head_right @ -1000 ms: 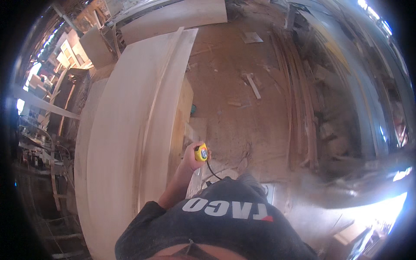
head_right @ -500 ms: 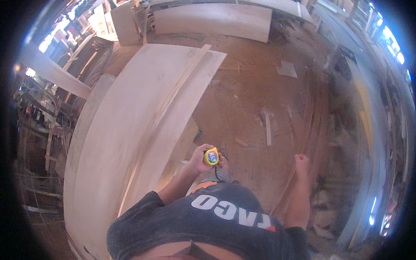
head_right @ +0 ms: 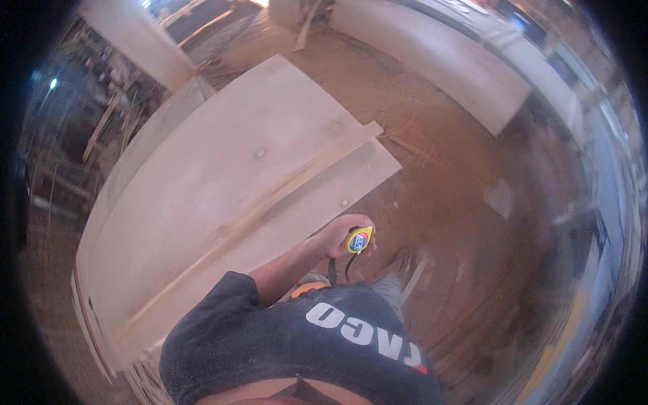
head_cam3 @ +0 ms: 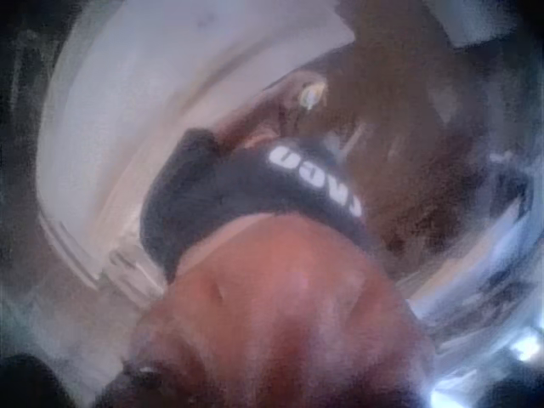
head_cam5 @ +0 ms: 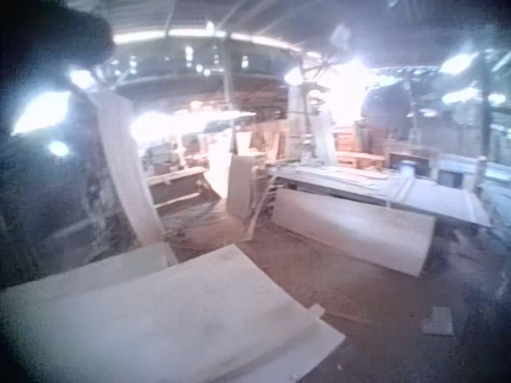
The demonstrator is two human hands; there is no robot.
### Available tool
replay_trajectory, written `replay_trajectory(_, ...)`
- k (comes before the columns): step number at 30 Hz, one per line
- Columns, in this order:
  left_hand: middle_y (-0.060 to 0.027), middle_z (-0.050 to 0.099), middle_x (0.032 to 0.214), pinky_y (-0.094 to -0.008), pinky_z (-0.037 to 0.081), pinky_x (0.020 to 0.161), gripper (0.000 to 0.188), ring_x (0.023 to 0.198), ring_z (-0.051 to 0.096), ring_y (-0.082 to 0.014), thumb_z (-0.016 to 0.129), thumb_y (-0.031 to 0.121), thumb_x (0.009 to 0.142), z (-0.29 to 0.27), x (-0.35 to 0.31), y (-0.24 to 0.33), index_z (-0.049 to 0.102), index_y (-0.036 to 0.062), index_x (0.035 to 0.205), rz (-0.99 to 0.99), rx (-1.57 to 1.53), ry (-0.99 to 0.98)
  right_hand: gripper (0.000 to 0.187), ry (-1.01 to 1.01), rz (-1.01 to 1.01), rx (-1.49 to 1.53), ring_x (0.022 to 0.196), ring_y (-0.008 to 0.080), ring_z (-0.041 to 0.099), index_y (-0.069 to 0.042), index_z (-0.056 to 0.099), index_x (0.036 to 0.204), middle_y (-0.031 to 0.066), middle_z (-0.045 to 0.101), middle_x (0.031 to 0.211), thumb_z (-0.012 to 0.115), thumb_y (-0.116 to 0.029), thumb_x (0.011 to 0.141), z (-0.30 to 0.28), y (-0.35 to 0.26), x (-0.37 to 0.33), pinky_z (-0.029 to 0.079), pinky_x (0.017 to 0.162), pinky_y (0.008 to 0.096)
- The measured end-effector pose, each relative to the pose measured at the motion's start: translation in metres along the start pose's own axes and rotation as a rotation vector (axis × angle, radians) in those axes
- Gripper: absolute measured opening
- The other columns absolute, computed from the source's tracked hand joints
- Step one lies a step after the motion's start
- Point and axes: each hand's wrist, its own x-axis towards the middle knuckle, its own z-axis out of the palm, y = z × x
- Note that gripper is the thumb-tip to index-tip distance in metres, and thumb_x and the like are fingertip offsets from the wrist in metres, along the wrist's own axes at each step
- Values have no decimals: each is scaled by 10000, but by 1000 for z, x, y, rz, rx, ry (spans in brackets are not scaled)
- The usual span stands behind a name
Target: The person measures and marks a large wooden board using a tape measure and pencil, then positions and hammers a curved wooden piece onto the board. The person repeatedly measures, marks, and adjusts the wood pieces on the workbench.
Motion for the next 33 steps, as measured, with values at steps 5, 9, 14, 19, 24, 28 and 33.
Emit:
replay_trajectory(5,-142,711,889,-429,621,729,271,816,734,-276,612,277,980,26,82,24,672,13,1001,157,-49,177,402,277,-368,-118,788,350,737,-27,767,896,143,769,841,832,-417,825,-227,-139,173,564,754,490)
replay_trajectory(9,-154,711,875,-420,620,706,276,810,735,-269,611,279,981,37,110,9,674,12,1013,285,-255,368,374,562,-796,-389,811,384,732,8,730,873,203,743,841,827,-334,757,-456,-427,196,548,718,478)
replay_trajectory(14,-175,721,875,-412,620,678,284,775,735,-272,637,277,969,45,147,-22,668,0,1028,368,-263,466,440,767,-1405,-468,966,356,731,-16,757,1085,171,759,1015,870,-323,790,-558,-688,131,570,862,465)
replay_trajectory(19,-163,722,881,-409,615,662,278,779,738,-280,623,280,991,41,174,3,665,17,1072,529,-216,544,534,227,-1698,-397,995,325,734,-60,778,1147,166,760,1062,945,-358,736,-447,-826,68,574,897,426)
replay_trajectory(24,-128,725,945,-391,613,720,215,888,753,-257,596,254,1023,39,174,42,656,57,1083,557,-237,658,822,38,-1910,-892,1260,338,609,-112,719,1303,86,705,1293,931,-592,670,-297,-826,15,537,1028,456)
replay_trajectory(28,-123,724,954,-376,618,708,217,886,753,-248,598,271,1033,55,159,66,657,65,1072,718,-200,941,928,-92,-2079,-1128,1295,365,578,-109,659,1368,132,649,1332,924,-629,646,-239,-841,30,548,1011,488)
replay_trajectory(33,-147,720,948,-376,633,700,230,873,753,-272,606,265,1031,67,187,37,660,43,1059,1092,-441,1181,754,-283,-2197,-1233,1273,360,601,-88,657,1261,188,642,1243,863,-573,721,-206,-870,63,566,980,501)
